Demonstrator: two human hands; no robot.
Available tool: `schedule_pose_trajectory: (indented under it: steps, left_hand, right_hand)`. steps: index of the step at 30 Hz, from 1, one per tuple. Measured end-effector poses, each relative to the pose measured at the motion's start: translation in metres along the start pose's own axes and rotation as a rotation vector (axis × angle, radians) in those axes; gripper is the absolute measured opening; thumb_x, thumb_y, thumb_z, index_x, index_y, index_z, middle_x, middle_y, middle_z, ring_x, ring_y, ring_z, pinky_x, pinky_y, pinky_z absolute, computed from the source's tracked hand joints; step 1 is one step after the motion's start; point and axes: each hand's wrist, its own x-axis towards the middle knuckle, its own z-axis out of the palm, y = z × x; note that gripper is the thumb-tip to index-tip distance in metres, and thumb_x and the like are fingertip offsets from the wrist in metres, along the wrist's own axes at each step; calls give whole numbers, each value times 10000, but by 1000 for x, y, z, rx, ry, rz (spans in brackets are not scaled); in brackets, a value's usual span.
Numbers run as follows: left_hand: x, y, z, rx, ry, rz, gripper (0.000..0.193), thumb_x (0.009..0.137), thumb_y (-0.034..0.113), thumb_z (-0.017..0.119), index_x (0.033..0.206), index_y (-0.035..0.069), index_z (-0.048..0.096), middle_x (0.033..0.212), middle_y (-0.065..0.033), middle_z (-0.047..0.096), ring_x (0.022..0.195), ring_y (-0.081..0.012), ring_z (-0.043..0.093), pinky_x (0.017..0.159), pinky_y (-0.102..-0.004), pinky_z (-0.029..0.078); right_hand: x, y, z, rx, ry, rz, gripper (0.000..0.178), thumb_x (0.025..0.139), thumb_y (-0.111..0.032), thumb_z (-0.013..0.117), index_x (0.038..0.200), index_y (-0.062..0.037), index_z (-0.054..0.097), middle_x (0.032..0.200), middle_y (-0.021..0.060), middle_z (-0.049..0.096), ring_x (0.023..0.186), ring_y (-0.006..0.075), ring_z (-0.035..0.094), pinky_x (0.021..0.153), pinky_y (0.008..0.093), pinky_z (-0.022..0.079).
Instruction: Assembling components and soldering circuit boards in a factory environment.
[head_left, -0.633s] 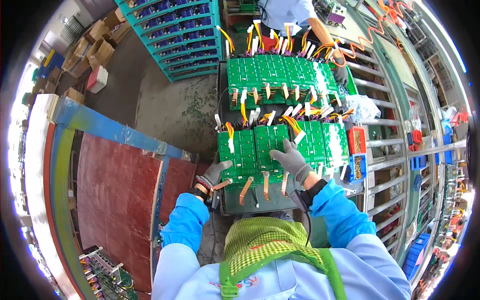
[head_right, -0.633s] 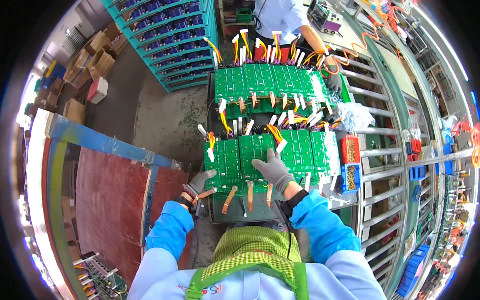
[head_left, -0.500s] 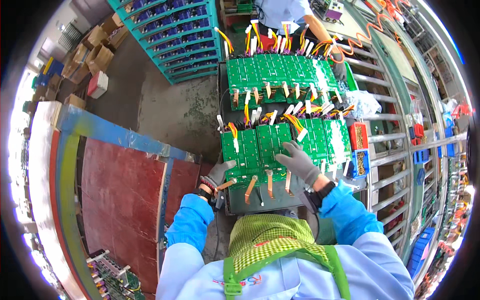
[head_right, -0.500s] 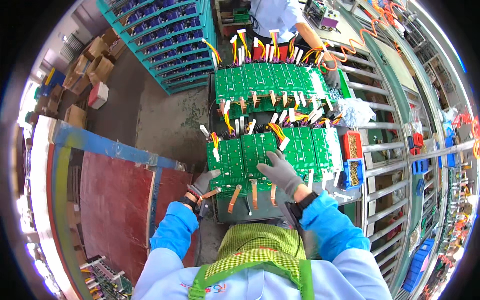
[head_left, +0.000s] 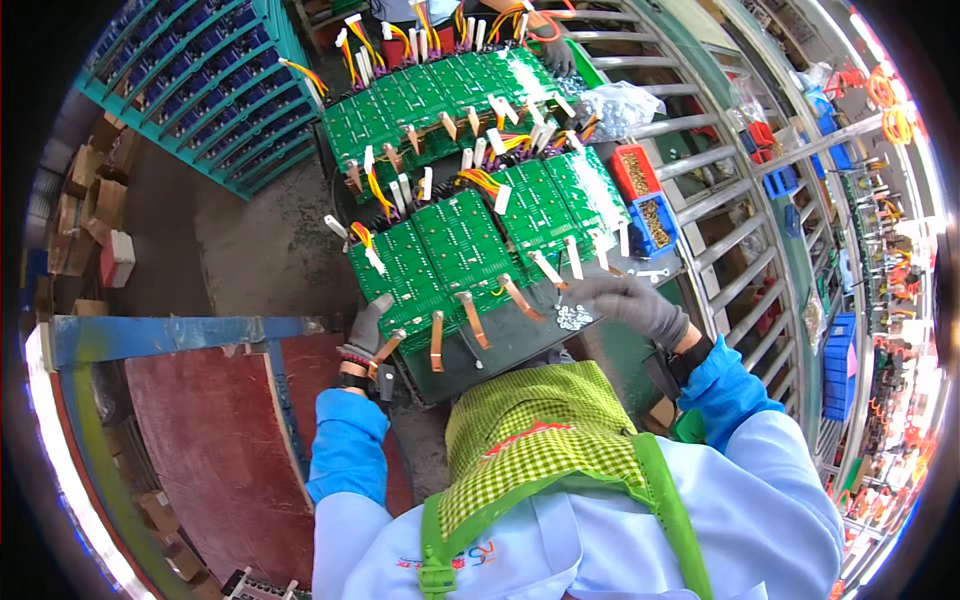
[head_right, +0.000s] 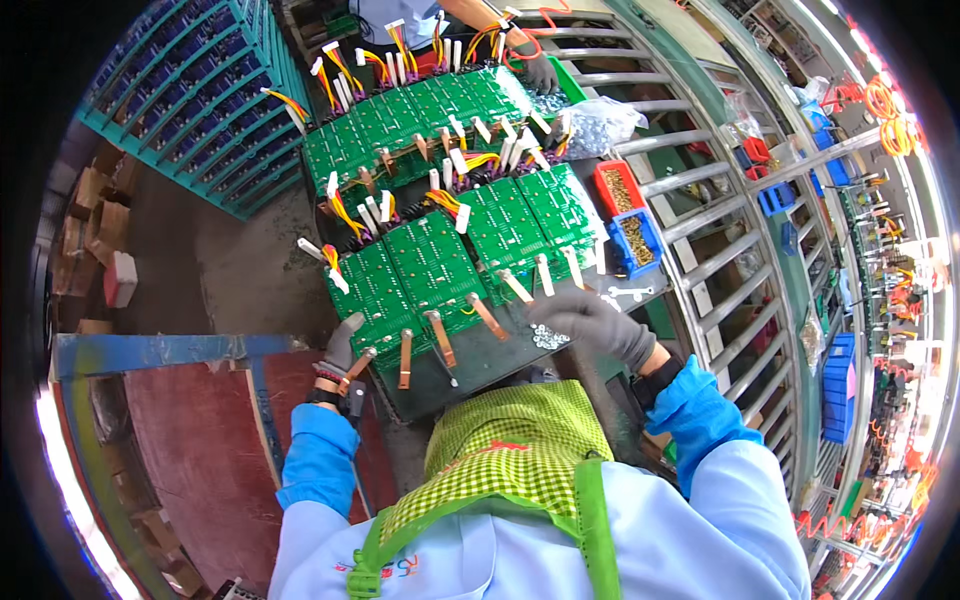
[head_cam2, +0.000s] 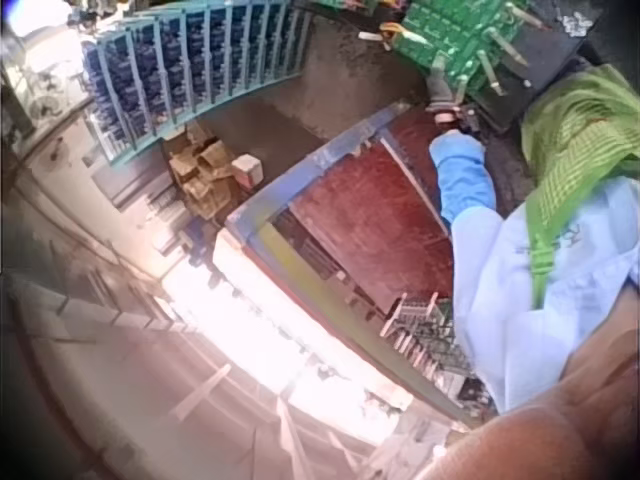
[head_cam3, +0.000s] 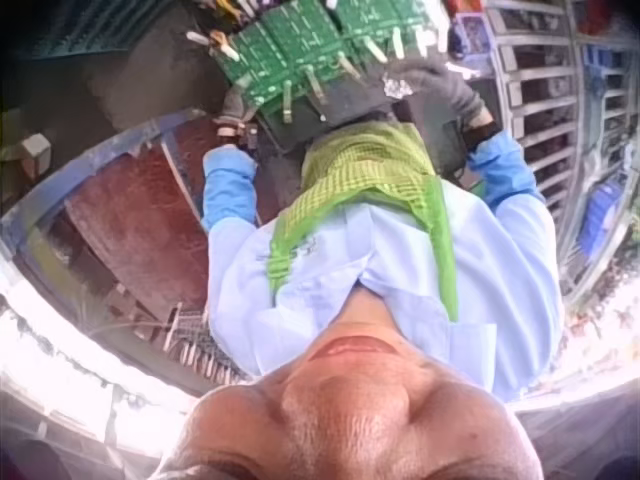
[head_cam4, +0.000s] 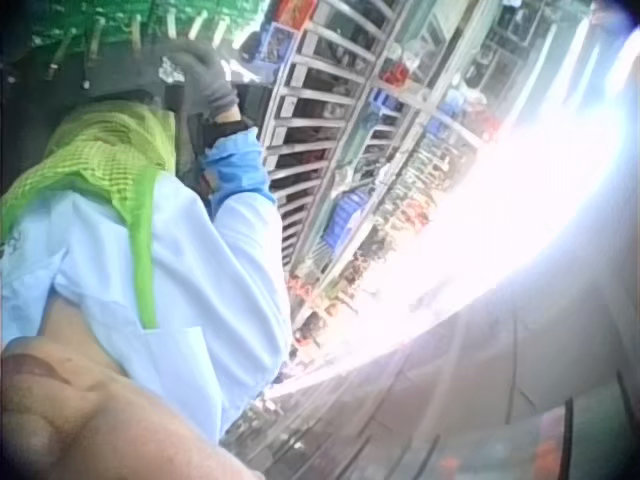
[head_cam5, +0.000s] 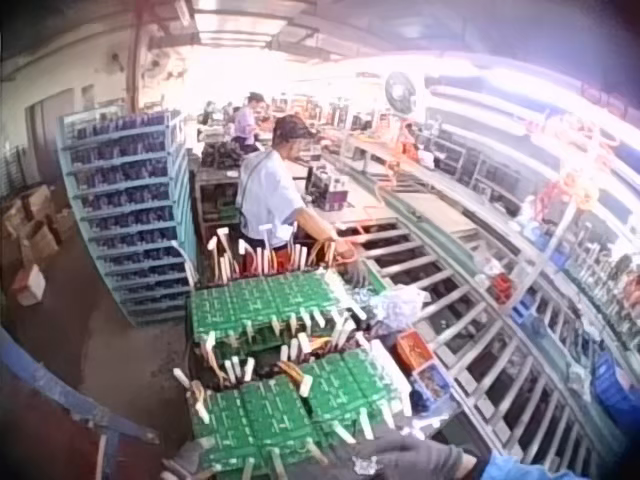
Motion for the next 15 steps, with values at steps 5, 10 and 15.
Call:
schedule_pose_trajectory:
  steps: [5, 10, 15]
  left_hand:
    - [-9, 25, 3, 269, -37, -78, 425, 906, 276, 607, 1249, 33, 541, 1129, -83, 627, 998, -186, 618, 868, -325, 506]
    - [-32, 60, 14, 939, -55, 203, 483, 942, 289, 553, 1341, 30, 472, 1184, -91, 620, 1057, -170, 579, 951, -319, 442]
    - [-57, 64, 25, 454, 336, -245, 452, 1011, 202, 427, 1451, 116, 369, 1189, -91, 634, 1041, -182, 610, 907, -324, 500]
  right_hand:
    - [-16, 37, -75, -391, 392, 338, 325, 902, -267, 620, 1085, -4, 671, 934, 76, 706, 829, 148, 638, 757, 295, 500]
    - [-26, 59, -107, -848, 520, 266, 264, 834, -229, 642, 896, 21, 695, 793, 127, 699, 770, 190, 663, 718, 329, 505]
    - [-43, 73, -132, -206, 590, 102, 280, 890, -244, 612, 842, 22, 685, 679, 26, 608, 620, 95, 533, 582, 256, 411]
